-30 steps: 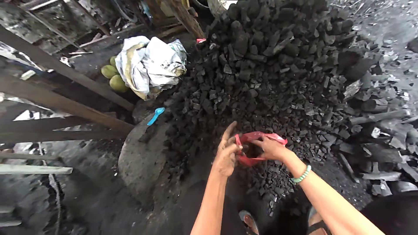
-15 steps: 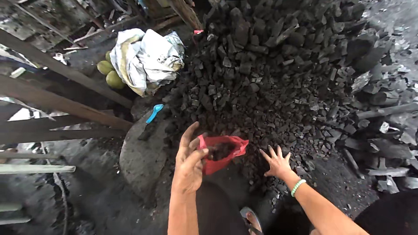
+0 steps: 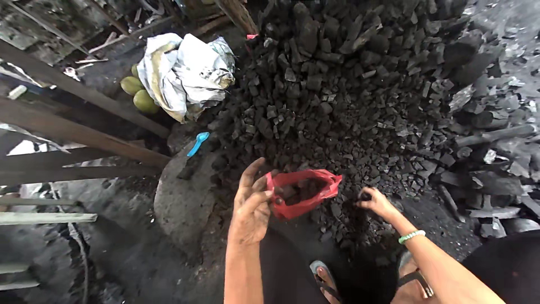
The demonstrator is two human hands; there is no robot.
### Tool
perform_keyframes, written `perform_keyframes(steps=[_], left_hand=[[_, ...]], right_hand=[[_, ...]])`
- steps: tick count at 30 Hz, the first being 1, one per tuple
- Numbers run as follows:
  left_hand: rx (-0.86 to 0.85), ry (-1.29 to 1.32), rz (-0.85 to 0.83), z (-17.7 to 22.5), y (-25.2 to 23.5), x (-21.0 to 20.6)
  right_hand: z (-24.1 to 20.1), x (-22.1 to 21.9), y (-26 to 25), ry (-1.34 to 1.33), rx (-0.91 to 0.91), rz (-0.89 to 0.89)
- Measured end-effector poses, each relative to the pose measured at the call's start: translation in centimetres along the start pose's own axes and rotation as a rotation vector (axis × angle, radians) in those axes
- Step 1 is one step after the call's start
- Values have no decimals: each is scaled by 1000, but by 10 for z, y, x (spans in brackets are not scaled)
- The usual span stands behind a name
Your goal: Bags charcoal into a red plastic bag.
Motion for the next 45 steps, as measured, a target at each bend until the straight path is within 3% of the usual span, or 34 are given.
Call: perform_keyframes(steps=[4, 7, 9, 11, 13, 15, 16, 18, 20, 21, 22, 26, 29, 32, 38, 42, 45], left_hand=[[64, 15, -103, -12, 0, -24], [116, 21, -156, -19, -1, -39], [148, 37, -184, -22, -2, -47], [168, 48, -196, -22, -2, -52], [164, 46, -188, -21, -1, -50], [142, 41, -163, -19, -2, -40], [120, 42, -151, -16, -3, -33], [62, 48, -107, -10, -3, -18], [-4, 40, -56, -1, -4, -9], [-35, 40, -38, 4, -4, -6], [-58, 36, -24, 7, -4, -4], [-96, -69, 53, 12, -5, 5], [-106, -120, 134, 14, -7, 17], [-132, -116, 176, 21, -7, 29], [-111, -33, 186, 17, -4, 36], [-80, 5, 165, 3, -2, 26], [-10, -20, 96, -15, -1, 4]], right_hand=[[-73, 48, 13, -588, 133, 109], [-135, 57, 27, -747, 414, 4], [-163, 44, 30, -452, 596, -98], [-179, 19, 30, 59, 676, -160], [-189, -3, 30, 548, 569, -318], [-194, -4, 31, 619, 531, -422], [-193, 4, 29, 515, 609, -359], [-183, 24, 20, 63, 698, -137], [-162, 35, 2, -249, 512, 119], [-144, 31, -12, -201, 389, 201], [-122, 18, -25, -57, 286, 194], [-57, -78, -29, 584, 123, -179], [-40, -110, -6, 739, 158, -162], [-28, -106, 4, 785, 218, -130], [-17, -68, -9, 777, 178, -215], [-18, -29, -15, 516, 67, -110], [-24, 2, -22, 62, 31, 3]])
Point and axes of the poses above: each hand's wrist, its own y-axis away from the middle knuckle, its own x-axis out of the back of the hand, z = x × y, the point moved 2 cm from there along -y, towards the middle knuckle, and after that the axes turned 7 degrees about y, right-handed, at the moved point
